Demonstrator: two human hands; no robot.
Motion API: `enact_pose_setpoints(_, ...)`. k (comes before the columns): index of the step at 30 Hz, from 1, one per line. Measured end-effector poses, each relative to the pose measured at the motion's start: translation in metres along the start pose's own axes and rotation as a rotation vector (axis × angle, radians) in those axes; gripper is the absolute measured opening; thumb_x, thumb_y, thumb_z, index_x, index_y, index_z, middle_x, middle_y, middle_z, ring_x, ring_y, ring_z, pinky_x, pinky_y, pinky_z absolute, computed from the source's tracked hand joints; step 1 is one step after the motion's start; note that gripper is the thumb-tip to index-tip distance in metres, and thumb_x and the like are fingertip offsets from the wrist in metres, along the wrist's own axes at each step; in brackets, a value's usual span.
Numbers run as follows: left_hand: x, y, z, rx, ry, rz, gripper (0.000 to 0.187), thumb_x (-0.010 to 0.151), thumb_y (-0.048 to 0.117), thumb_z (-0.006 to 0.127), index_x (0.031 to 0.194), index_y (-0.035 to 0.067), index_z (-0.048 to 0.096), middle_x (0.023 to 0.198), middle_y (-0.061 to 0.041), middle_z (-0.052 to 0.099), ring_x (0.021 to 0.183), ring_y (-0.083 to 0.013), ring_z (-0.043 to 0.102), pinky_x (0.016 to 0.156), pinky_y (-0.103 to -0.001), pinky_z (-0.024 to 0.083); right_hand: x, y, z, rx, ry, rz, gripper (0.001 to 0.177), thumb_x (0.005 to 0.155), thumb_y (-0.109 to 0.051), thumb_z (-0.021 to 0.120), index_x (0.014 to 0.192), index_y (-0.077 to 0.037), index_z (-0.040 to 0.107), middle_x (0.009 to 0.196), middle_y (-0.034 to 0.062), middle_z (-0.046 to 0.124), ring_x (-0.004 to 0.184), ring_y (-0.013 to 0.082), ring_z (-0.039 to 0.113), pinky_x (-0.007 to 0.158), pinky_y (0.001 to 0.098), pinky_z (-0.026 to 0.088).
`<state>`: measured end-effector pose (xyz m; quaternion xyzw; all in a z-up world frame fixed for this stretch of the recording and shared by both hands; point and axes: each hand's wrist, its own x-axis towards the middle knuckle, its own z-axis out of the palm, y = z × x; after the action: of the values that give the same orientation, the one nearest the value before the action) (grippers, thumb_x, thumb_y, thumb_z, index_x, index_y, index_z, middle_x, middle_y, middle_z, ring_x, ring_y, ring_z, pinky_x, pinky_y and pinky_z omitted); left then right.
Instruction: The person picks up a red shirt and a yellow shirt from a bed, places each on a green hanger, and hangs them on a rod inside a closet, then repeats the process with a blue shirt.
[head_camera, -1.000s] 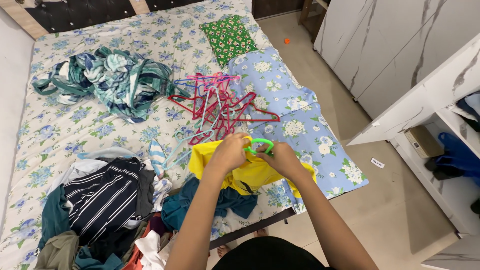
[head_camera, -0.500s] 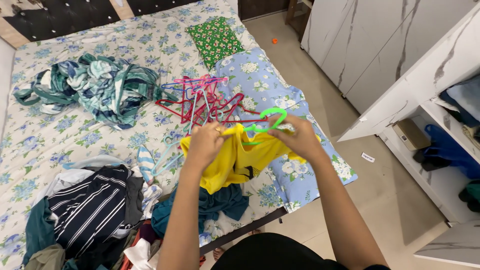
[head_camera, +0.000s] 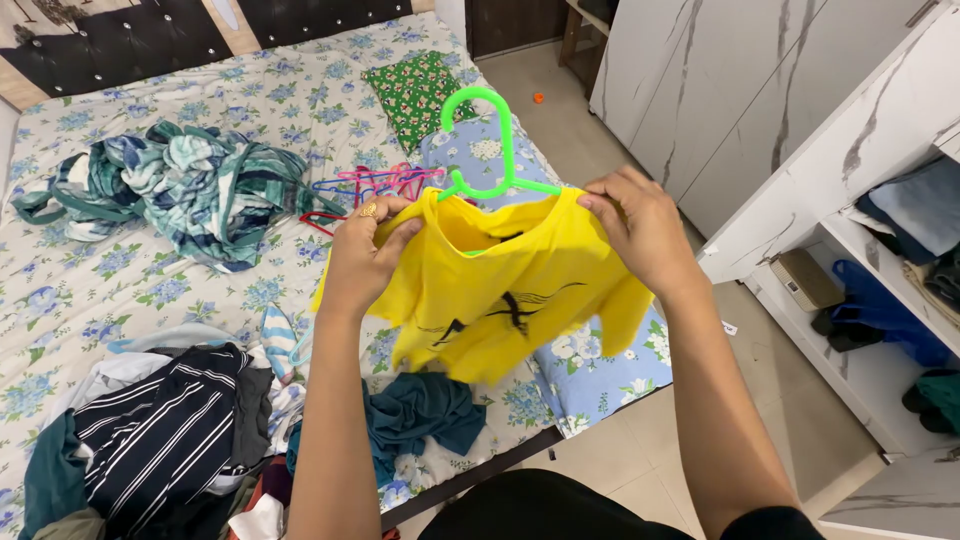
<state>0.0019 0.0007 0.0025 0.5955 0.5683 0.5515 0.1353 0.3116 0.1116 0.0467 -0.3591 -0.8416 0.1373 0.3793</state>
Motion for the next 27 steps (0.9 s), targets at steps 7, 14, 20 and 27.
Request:
enact_pose_setpoints(7,0.009,0.006,0.002,-0.004,0.073,0.075,0.023,0.097,0.02,0.075,0.11,0.002,0.068,0.095,-0.011,0.073,0.084,-0.0183,0.068,0.078,-0.031,0.053,0.01,-0.021,-0.001,-0.073,0.043,-0.129,0.016,0.099,-0.02,0.07,0.104,-0.006,0.074,0.093,0.0081,0.065,0.082,0.0291,0.059,0.084,0.0386,0.043)
enact_pose_setpoints(14,0.003,0.009,-0.009,0.291,0.094,0.006,0.026,0.09,0.027,0.083,0.097,0.006,0.069,0.067,-0.008,0.056,0.061,-0.02,0.053,0.058,-0.032,0.041,0.005,-0.013,0.03,0.093,-0.012,-0.076,0.016,0.098,-0.019,0.069,0.104,-0.004,0.072,0.093,0.0073,0.067,0.081,0.0279,0.062,0.088,0.0381,0.044)
enact_pose_setpoints(20,-0.009,-0.024,-0.023,-0.134,0.045,-0.111,0.009,0.095,0.015,0.073,0.098,0.007,0.069,0.07,0.009,0.054,0.061,-0.0011,0.04,0.055,-0.022,0.031,-0.003,-0.01,0.036,0.184,-0.072,0.213,0.018,0.097,-0.02,0.069,0.105,-0.004,0.072,0.089,0.0093,0.065,0.067,0.0244,0.058,0.067,0.0352,0.046)
enact_pose_setpoints(27,-0.015,-0.041,-0.016,-0.041,0.034,0.06,0.006,0.095,0.007,0.071,0.097,0.006,0.065,0.08,0.007,0.065,0.074,0.0018,0.059,0.067,-0.019,0.047,-0.015,-0.009,0.056,0.174,-0.057,0.132,0.019,0.098,-0.019,0.068,0.106,-0.002,0.073,0.095,0.01,0.069,0.075,0.025,0.061,0.07,0.0353,0.049)
